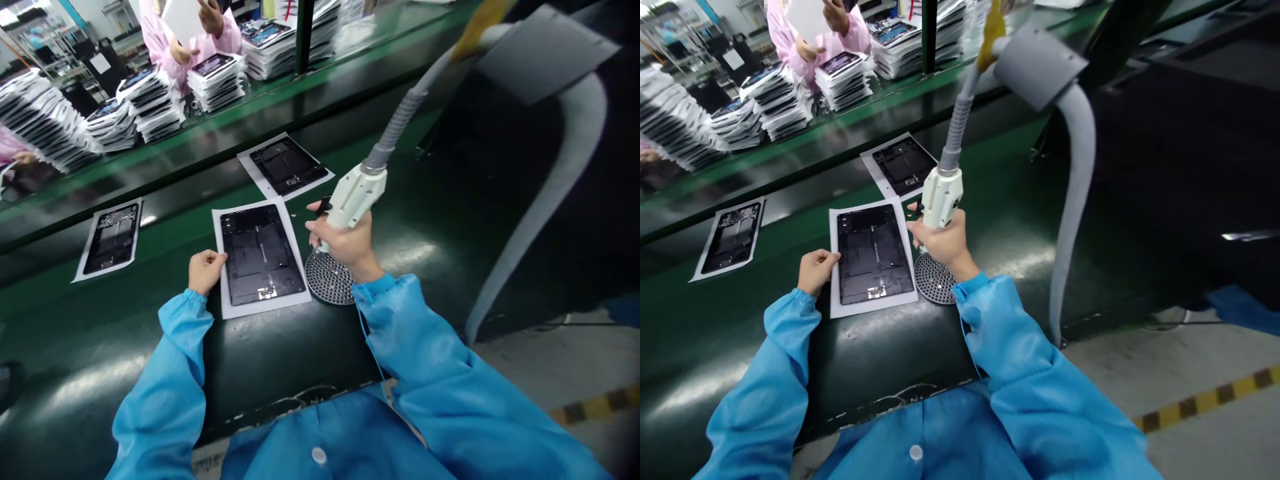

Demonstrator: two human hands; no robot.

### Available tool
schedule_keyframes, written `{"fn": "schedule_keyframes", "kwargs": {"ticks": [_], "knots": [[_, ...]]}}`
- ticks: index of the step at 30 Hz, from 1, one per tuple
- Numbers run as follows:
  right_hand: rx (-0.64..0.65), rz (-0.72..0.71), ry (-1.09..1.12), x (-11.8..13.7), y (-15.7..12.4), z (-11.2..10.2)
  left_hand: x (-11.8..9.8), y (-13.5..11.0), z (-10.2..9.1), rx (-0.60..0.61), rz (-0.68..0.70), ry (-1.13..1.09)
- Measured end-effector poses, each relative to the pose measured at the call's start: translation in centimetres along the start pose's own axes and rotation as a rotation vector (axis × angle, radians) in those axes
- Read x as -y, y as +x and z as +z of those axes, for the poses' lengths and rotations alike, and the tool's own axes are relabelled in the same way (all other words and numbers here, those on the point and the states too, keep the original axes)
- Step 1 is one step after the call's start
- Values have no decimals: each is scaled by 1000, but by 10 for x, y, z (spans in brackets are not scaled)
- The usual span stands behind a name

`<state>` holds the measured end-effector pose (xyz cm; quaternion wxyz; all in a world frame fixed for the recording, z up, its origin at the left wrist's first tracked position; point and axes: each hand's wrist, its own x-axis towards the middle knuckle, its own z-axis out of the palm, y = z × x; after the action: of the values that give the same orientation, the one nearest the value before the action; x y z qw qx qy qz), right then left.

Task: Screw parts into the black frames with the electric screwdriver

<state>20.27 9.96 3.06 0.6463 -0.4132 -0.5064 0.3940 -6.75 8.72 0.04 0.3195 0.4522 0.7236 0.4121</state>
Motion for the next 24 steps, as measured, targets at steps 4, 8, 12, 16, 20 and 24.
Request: {"fn": "schedule_keyframes", "kwargs": {"ticks": [4,8,12,16,20,24], "knots": [[31,-16,7,-3,0,0,5,-2,-11,-216,22,-76],[13,-9,-11,-4,-1,1,9,-1,-8,-297,-17,-146],[9,-1,-15,-6,-1,2,11,-5,2,-287,-36,-216],[10,-13,-22,-6,-1,2,12,-8,-5,-199,39,-155],[12,-7,-35,-7,-2,2,12,-10,-19,-257,361,272],[16,-9,-40,-9,-2,1,11,-16,-11,-115,617,431]]}}
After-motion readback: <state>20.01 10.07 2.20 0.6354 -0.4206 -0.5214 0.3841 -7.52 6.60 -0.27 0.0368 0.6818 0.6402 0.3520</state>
